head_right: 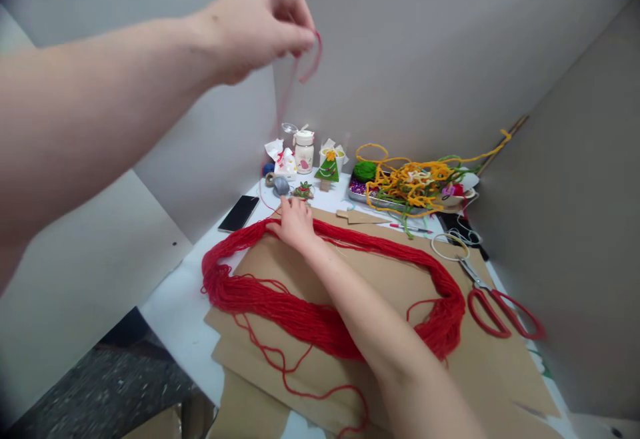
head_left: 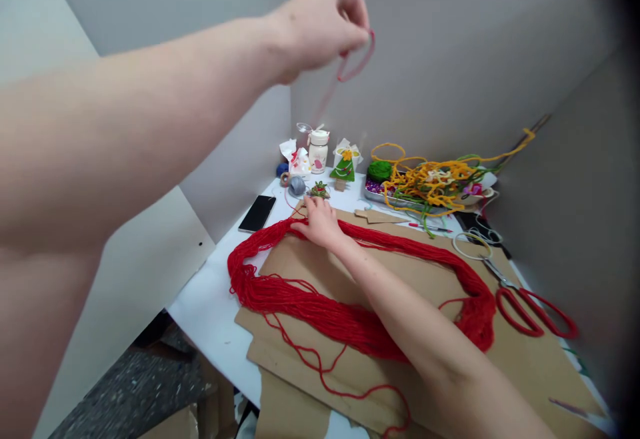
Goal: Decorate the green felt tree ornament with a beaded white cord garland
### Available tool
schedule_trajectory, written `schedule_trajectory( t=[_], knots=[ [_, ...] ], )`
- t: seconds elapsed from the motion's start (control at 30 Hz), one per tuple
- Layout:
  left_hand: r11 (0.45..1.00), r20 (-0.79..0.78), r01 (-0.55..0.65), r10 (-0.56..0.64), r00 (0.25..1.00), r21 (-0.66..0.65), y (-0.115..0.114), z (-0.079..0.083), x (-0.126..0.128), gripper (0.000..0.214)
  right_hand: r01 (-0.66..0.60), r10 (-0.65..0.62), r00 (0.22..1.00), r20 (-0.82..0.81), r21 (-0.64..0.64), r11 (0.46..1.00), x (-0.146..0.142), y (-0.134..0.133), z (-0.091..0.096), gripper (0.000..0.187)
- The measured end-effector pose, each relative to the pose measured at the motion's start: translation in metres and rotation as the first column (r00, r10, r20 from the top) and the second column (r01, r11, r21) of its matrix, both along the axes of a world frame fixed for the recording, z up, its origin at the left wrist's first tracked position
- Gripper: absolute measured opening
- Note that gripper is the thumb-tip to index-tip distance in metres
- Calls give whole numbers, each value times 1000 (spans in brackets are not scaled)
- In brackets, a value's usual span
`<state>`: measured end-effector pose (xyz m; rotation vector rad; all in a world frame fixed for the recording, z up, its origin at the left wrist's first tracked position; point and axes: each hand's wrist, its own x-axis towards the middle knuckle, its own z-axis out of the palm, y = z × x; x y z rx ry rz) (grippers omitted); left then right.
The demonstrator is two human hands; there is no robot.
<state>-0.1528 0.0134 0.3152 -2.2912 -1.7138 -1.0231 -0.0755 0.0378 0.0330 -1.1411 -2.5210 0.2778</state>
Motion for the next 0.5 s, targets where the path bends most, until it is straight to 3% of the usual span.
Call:
schedule_trajectory(
  t=[0.07,0.1,0.17,0.23,0.3,0.37,0.4,0.47,0.5],
  knots=[
    [985,-84,144,-153,985,-99,0,-16,23,38,-26,-28,959,-281,-186,982,-2,4,15,86],
    [960,-111,226,-246,963,-162,1,-23,32,35,-81,-79,888,-453,-322,943,-2,7,22,83],
    [893,-116,346,-391,913,-286,0,-37,43,28,-239,-233,697,-678,-526,816,1,17,35,58],
    [862,-52,380,-419,906,-335,-6,-54,43,27,-321,-332,608,-721,-606,728,13,32,43,32],
    [884,23,354,-364,931,-305,-21,-76,34,21,-330,-375,600,-706,-646,688,36,49,45,23],
    [892,28,321,-329,944,-318,-41,-109,18,15,-316,-422,609,-671,-694,647,69,64,41,21],
    [864,-8,318,-348,937,-390,-53,-129,8,14,-298,-441,623,-646,-717,630,88,71,37,21],
    [723,-33,328,-436,899,-608,-76,-177,-13,15,-247,-458,669,-586,-756,606,130,80,30,15],
    [680,-34,296,-427,904,-671,-87,-203,-24,18,-216,-456,699,-551,-771,600,152,83,26,10]
  ],
)
